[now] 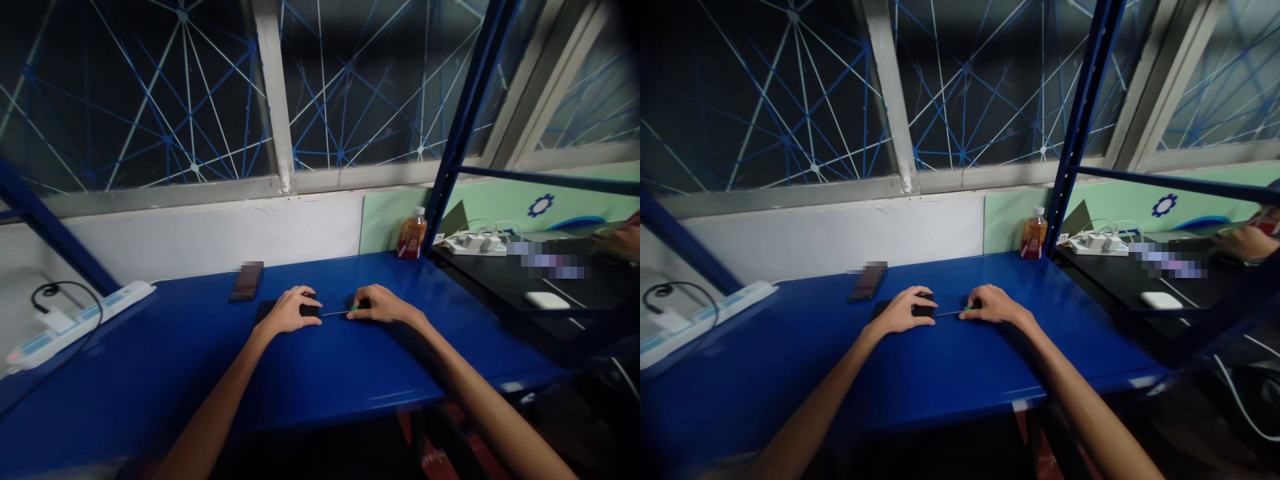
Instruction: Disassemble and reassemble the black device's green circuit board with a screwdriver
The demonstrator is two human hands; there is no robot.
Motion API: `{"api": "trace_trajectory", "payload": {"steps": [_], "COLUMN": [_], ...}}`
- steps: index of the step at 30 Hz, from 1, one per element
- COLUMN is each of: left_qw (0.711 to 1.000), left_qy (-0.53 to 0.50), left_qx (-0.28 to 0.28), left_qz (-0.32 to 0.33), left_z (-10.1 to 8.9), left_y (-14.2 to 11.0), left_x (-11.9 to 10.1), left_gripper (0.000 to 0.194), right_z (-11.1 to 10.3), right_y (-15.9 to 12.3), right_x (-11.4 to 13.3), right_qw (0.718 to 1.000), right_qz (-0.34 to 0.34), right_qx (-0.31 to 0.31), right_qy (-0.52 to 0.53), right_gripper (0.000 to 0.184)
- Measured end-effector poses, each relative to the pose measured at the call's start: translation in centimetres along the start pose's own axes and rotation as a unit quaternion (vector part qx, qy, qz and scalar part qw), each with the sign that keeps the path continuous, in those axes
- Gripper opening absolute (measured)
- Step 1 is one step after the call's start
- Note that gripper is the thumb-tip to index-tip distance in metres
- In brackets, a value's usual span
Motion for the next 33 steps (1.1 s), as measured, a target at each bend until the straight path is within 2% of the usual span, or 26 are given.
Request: {"api": "trace_trajectory", "payload": {"steps": [12,18,33], "left_qw": [1.000,1.000,0.999], "left_qy": [0.003,0.003,0.015], "left_qx": [0.009,0.014,0.034], "left_qz": [-0.002,-0.001,0.007], "left_z": [0.0,0.0,0.1], "left_y": [0.0,0.0,0.1], "left_x": [-0.3,-0.3,-0.9], "left_gripper": [0.033,0.031,0.020], "right_z": [-0.2,0.3,-0.1], "right_y": [-0.2,0.0,-0.3], "right_x": [0.8,0.1,0.9], "right_qw": [1.000,1.000,1.000], "right_qz": [-0.004,-0.008,-0.009], "right_qx": [-0.024,0.013,-0.022], "right_qy": [0.009,0.000,0.000], "right_gripper": [0.039,0.045,0.036]}}
Point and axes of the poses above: each hand's wrist, its own y-axis towards the middle knuckle, its own z-axis out of the palm, x = y × z, the point moved 7 cm from there along y, towards the middle knuckle, and after that the axes turned 3 degrees about x, right-handed, at the moved point
